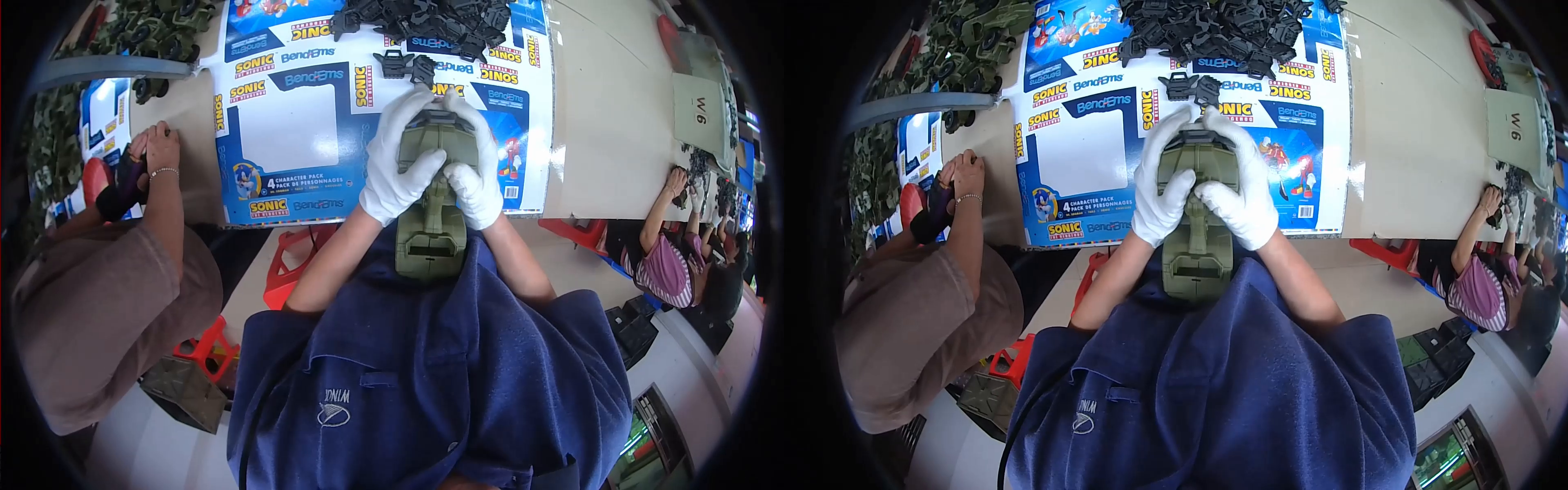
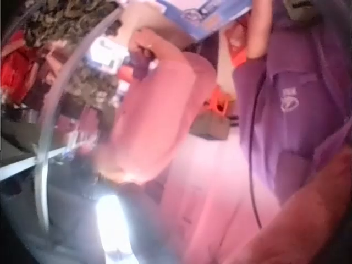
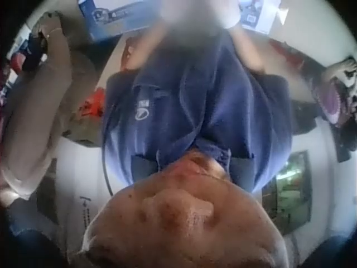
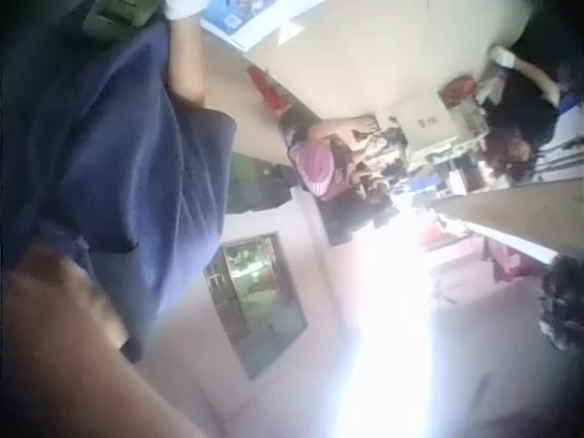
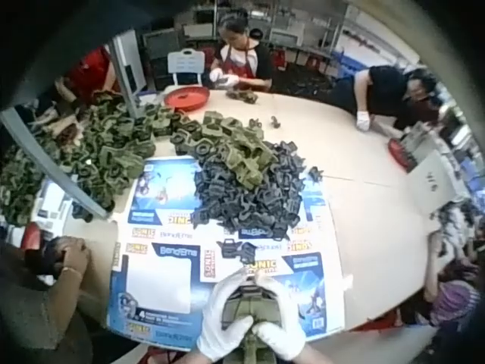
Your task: Assembling plastic toy military vehicles by hand at a production line table.
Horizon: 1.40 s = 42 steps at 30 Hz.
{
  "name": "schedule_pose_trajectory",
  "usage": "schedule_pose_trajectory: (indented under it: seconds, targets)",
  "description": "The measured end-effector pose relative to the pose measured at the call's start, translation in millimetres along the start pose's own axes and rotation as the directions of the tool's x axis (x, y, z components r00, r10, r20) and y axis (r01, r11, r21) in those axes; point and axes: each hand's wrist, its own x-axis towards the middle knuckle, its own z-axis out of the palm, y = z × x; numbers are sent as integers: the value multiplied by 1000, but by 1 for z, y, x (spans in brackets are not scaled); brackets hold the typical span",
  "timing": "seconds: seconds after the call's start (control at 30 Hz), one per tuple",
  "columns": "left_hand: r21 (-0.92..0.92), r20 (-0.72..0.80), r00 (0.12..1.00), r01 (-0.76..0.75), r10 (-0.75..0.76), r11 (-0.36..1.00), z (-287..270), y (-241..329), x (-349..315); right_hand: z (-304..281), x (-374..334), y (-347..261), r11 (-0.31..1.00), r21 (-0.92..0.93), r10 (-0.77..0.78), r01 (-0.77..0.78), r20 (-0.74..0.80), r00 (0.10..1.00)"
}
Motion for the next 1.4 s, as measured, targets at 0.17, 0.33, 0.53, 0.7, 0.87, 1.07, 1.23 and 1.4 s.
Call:
schedule_pose_trajectory:
  seconds: [0.17,0.33,0.53,0.7,0.87,1.07,1.23,1.4]
  targets:
    - [-76,12,988,157,-157,985,-4,6,-4,12,-3,0,988,-148,-69,52,-109,992]
    - [-84,-2,973,231,-232,969,-4,1,-21,15,-15,3,986,-158,-69,56,-81,994]
    - [30,163,839,522,-519,853,12,-50,-8,-11,-4,48,940,-173,251,-294,-231,940]
    - [446,-58,940,327,-337,833,-69,-119,61,-151,35,100,951,252,310,-180,-750,584]
    - [932,-288,954,260,79,253,-209,-177,181,-77,32,117,862,-191,183,-470,-747,639]
    - [907,-410,848,419,-336,-49,-286,-178,283,-21,40,128,395,-860,-146,-322,-405,903]
    - [878,-474,851,439,-226,-190,-280,-197,284,-15,43,128,353,-874,-93,-333,-387,917]
    - [951,-297,939,276,-175,-138,-225,-182,254,-12,47,124,329,-878,-84,-349,-395,915]
